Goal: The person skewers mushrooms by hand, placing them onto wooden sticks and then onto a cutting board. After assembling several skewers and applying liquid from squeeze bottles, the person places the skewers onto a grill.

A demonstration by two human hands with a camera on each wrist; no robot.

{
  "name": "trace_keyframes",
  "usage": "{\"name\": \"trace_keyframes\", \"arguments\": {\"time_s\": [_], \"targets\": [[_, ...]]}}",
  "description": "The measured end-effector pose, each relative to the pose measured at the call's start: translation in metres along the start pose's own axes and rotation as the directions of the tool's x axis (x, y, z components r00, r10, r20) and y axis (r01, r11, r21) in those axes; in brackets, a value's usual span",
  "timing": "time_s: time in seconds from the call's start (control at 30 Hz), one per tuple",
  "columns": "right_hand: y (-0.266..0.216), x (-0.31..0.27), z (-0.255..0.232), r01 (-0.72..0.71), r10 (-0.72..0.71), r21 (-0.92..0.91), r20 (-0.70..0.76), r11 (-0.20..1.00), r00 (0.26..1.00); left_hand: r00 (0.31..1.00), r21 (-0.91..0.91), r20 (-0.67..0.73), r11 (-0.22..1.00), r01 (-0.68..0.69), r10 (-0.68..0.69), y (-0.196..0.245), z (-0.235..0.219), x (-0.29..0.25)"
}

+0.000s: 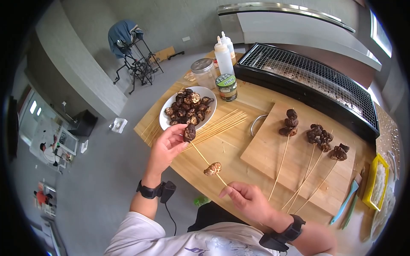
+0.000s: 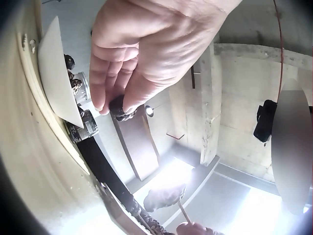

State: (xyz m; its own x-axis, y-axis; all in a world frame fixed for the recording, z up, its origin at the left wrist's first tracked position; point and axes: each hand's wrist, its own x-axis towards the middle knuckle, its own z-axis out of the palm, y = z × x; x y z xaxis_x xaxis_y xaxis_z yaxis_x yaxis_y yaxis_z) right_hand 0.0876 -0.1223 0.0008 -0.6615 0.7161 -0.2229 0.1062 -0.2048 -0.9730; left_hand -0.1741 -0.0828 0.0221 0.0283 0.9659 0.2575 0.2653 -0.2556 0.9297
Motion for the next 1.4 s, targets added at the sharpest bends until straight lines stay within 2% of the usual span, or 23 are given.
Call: {"name": "trace_keyframes", "arguments": {"time_s": [0.07,0.27,0.47,0.53,0.7,0.87,0.93,1.2,1.27,1.3,1.37,1.4], "targets": [[0.000,0.000,0.000,0.009,-0.009,-0.004,-0.007,1.000,1.000,0.999,0.107,-0.028,0.994,-0.035,0.038,0.000,0.002,-0.002],[-0.001,0.000,0.001,0.003,-0.003,-0.022,-0.020,1.000,1.000,0.994,0.220,-0.056,0.972,-0.083,0.098,0.002,0.008,-0.008],[-0.001,0.001,0.001,0.039,-0.039,-0.015,-0.014,0.999,0.999,0.993,0.168,-0.092,0.984,-0.063,0.079,-0.001,0.007,-0.008],[-0.003,0.001,0.001,-0.009,0.008,-0.011,-0.029,1.000,1.000,0.993,0.161,-0.094,0.986,-0.053,0.068,0.000,0.008,-0.009],[-0.001,0.001,0.001,-0.016,0.015,-0.037,-0.030,0.999,0.999,0.994,0.131,-0.101,0.991,-0.033,0.046,-0.003,0.009,-0.010],[-0.002,0.001,0.001,0.017,-0.018,-0.041,-0.014,0.999,1.000,0.989,0.197,-0.122,0.979,-0.055,0.080,-0.002,0.010,-0.011],[-0.003,0.001,0.001,-0.023,0.022,-0.025,-0.027,0.999,0.999,0.988,0.223,-0.121,0.973,-0.067,0.095,-0.002,0.010,-0.011],[-0.002,0.001,0.002,-0.021,0.018,-0.061,-0.044,0.998,0.999,0.975,0.320,-0.158,0.942,-0.097,0.154,0.000,0.016,-0.016],[-0.003,0.001,0.002,-0.031,0.028,-0.059,-0.044,0.998,0.999,0.963,0.580,-0.123,0.805,-0.124,0.238,0.006,0.017,-0.019],[-0.003,0.001,0.002,-0.027,0.024,-0.064,-0.045,0.998,0.999,0.963,0.580,-0.124,0.805,-0.124,0.238,0.005,0.017,-0.019],[-0.002,0.000,0.002,-0.024,0.021,-0.069,-0.046,0.997,0.999,0.909,0.695,-0.060,0.671,-0.258,0.412,0.000,0.016,-0.019],[-0.002,0.000,0.002,-0.014,0.010,-0.081,-0.050,0.997,0.999,0.909,0.695,-0.062,0.671,-0.257,0.412,0.001,0.015,-0.019]]}}
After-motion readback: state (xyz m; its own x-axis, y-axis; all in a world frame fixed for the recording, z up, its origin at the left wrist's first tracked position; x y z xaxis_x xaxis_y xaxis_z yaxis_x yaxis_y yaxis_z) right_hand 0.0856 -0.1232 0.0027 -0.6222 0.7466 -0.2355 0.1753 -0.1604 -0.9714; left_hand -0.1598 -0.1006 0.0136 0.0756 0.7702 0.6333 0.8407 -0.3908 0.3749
